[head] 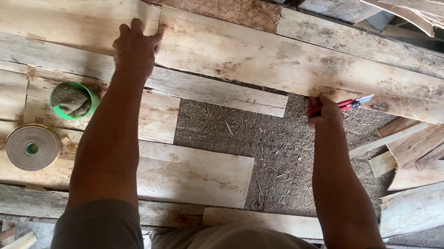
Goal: Cutting and organizing thin wood veneer or bark strips on a workshop table.
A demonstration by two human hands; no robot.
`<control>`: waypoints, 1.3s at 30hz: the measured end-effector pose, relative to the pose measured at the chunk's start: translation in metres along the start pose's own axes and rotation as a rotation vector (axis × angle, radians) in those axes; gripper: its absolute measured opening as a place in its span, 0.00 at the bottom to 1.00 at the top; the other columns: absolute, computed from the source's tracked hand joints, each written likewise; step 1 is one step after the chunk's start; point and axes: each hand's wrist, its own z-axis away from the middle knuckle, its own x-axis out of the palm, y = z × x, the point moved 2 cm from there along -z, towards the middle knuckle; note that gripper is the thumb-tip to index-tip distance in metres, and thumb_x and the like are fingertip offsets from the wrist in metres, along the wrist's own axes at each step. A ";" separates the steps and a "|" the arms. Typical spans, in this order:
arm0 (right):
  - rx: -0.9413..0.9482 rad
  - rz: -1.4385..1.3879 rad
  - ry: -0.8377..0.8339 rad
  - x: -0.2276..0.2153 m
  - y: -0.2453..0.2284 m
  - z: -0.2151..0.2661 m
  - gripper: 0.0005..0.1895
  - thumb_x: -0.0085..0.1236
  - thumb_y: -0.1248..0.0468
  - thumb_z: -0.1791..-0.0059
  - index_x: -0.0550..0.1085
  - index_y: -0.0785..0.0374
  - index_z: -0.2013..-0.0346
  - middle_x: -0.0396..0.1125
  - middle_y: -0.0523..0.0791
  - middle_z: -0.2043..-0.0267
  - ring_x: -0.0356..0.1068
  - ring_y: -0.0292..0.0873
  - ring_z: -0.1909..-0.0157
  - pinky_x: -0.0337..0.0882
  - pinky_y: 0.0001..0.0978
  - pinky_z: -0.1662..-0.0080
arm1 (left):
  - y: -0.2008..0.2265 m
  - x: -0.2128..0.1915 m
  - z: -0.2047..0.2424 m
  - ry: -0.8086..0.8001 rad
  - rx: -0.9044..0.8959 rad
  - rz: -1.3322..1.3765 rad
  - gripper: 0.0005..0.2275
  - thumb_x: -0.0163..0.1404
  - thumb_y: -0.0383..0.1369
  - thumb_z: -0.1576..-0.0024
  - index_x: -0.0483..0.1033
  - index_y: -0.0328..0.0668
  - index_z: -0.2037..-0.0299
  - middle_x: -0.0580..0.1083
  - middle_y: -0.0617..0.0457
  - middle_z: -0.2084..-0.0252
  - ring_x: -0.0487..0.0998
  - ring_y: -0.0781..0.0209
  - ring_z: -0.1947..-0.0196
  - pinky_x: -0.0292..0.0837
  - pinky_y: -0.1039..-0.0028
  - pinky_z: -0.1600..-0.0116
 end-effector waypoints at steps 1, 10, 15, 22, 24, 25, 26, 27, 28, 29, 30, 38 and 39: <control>-0.001 -0.002 0.000 -0.001 0.000 -0.002 0.07 0.54 0.65 0.44 0.71 0.65 0.53 0.74 0.49 0.61 0.77 0.48 0.64 0.82 0.42 0.62 | 0.000 0.002 0.000 0.001 0.002 0.000 0.20 0.59 0.30 0.43 0.80 0.68 0.41 0.67 0.45 0.49 0.70 0.48 0.51 0.80 0.61 0.54; -0.023 -0.002 -0.020 0.009 0.001 0.024 0.06 0.53 0.67 0.44 0.70 0.67 0.55 0.73 0.51 0.64 0.76 0.50 0.67 0.81 0.43 0.64 | 0.012 -0.008 0.004 -0.095 -0.034 0.006 0.20 0.63 0.41 0.45 0.79 0.60 0.41 0.64 0.43 0.46 0.68 0.47 0.50 0.81 0.61 0.55; -0.039 -0.001 -0.042 0.009 0.003 0.026 0.05 0.54 0.67 0.44 0.70 0.68 0.58 0.72 0.51 0.66 0.75 0.50 0.69 0.79 0.43 0.66 | 0.018 -0.005 0.009 -0.011 -0.029 -0.010 0.26 0.65 0.41 0.48 0.76 0.59 0.38 0.64 0.43 0.44 0.67 0.43 0.47 0.80 0.58 0.56; -0.023 -0.010 -0.105 0.004 0.006 0.015 0.05 0.55 0.67 0.46 0.72 0.65 0.57 0.75 0.49 0.63 0.77 0.49 0.65 0.80 0.42 0.65 | 0.023 -0.005 0.011 0.002 -0.072 0.078 0.22 0.65 0.40 0.47 0.78 0.55 0.41 0.64 0.42 0.43 0.67 0.41 0.44 0.79 0.54 0.52; -0.044 -0.023 -0.086 0.000 0.008 0.015 0.07 0.57 0.66 0.45 0.73 0.67 0.55 0.75 0.49 0.61 0.78 0.49 0.62 0.82 0.43 0.61 | 0.021 -0.003 0.010 0.003 -0.095 0.095 0.23 0.65 0.39 0.48 0.78 0.55 0.40 0.64 0.42 0.43 0.66 0.39 0.44 0.77 0.51 0.52; -0.047 -0.028 -0.085 -0.006 0.009 0.013 0.07 0.57 0.66 0.45 0.73 0.67 0.55 0.75 0.49 0.61 0.78 0.49 0.62 0.82 0.43 0.61 | 0.023 -0.005 0.010 0.006 -0.089 0.094 0.23 0.65 0.39 0.48 0.78 0.55 0.40 0.64 0.42 0.43 0.66 0.39 0.44 0.77 0.51 0.52; -0.058 -0.050 -0.154 -0.010 0.010 0.011 0.07 0.56 0.66 0.45 0.73 0.67 0.55 0.75 0.49 0.61 0.78 0.49 0.62 0.83 0.44 0.61 | 0.023 -0.006 0.010 -0.008 -0.104 0.089 0.23 0.65 0.39 0.47 0.78 0.55 0.40 0.64 0.42 0.43 0.66 0.39 0.43 0.77 0.51 0.50; -0.069 -0.072 -0.221 -0.014 0.011 0.010 0.07 0.56 0.67 0.45 0.73 0.67 0.55 0.75 0.50 0.61 0.78 0.49 0.62 0.83 0.44 0.60 | 0.024 -0.006 0.010 -0.023 -0.119 0.085 0.23 0.65 0.39 0.47 0.78 0.56 0.40 0.64 0.43 0.42 0.66 0.40 0.43 0.77 0.51 0.49; -0.071 -0.077 -0.220 -0.015 0.011 0.019 0.07 0.56 0.67 0.45 0.73 0.67 0.55 0.75 0.50 0.61 0.78 0.49 0.62 0.83 0.44 0.60 | 0.024 -0.005 0.009 -0.021 -0.113 0.084 0.23 0.65 0.39 0.47 0.78 0.56 0.40 0.64 0.43 0.42 0.66 0.40 0.43 0.77 0.51 0.49; -0.083 -0.061 -0.160 -0.018 0.011 0.028 0.08 0.55 0.64 0.46 0.74 0.66 0.55 0.76 0.49 0.61 0.79 0.48 0.62 0.81 0.43 0.61 | 0.024 -0.003 0.009 -0.017 -0.112 0.072 0.24 0.64 0.38 0.48 0.78 0.56 0.39 0.64 0.43 0.42 0.66 0.39 0.43 0.77 0.51 0.50; -0.094 -0.046 -0.100 -0.021 0.011 0.037 0.10 0.54 0.61 0.46 0.75 0.64 0.55 0.77 0.47 0.61 0.79 0.47 0.62 0.80 0.41 0.63 | 0.023 -0.001 0.009 -0.014 -0.110 0.061 0.24 0.64 0.36 0.48 0.77 0.56 0.39 0.64 0.43 0.42 0.66 0.39 0.44 0.77 0.51 0.51; -0.512 0.308 0.039 -0.007 -0.002 0.100 0.13 0.64 0.62 0.48 0.72 0.68 0.59 0.71 0.47 0.73 0.69 0.40 0.79 0.66 0.30 0.82 | 0.025 0.002 0.007 -0.072 -0.116 0.011 0.25 0.63 0.38 0.45 0.74 0.55 0.36 0.63 0.40 0.41 0.67 0.41 0.44 0.79 0.53 0.51; -0.586 0.393 -0.040 -0.001 -0.004 0.110 0.14 0.66 0.61 0.47 0.72 0.69 0.59 0.69 0.45 0.75 0.63 0.37 0.84 0.63 0.28 0.84 | 0.025 0.004 0.009 -0.069 -0.115 0.008 0.25 0.63 0.38 0.44 0.74 0.57 0.35 0.62 0.41 0.41 0.67 0.41 0.43 0.79 0.54 0.51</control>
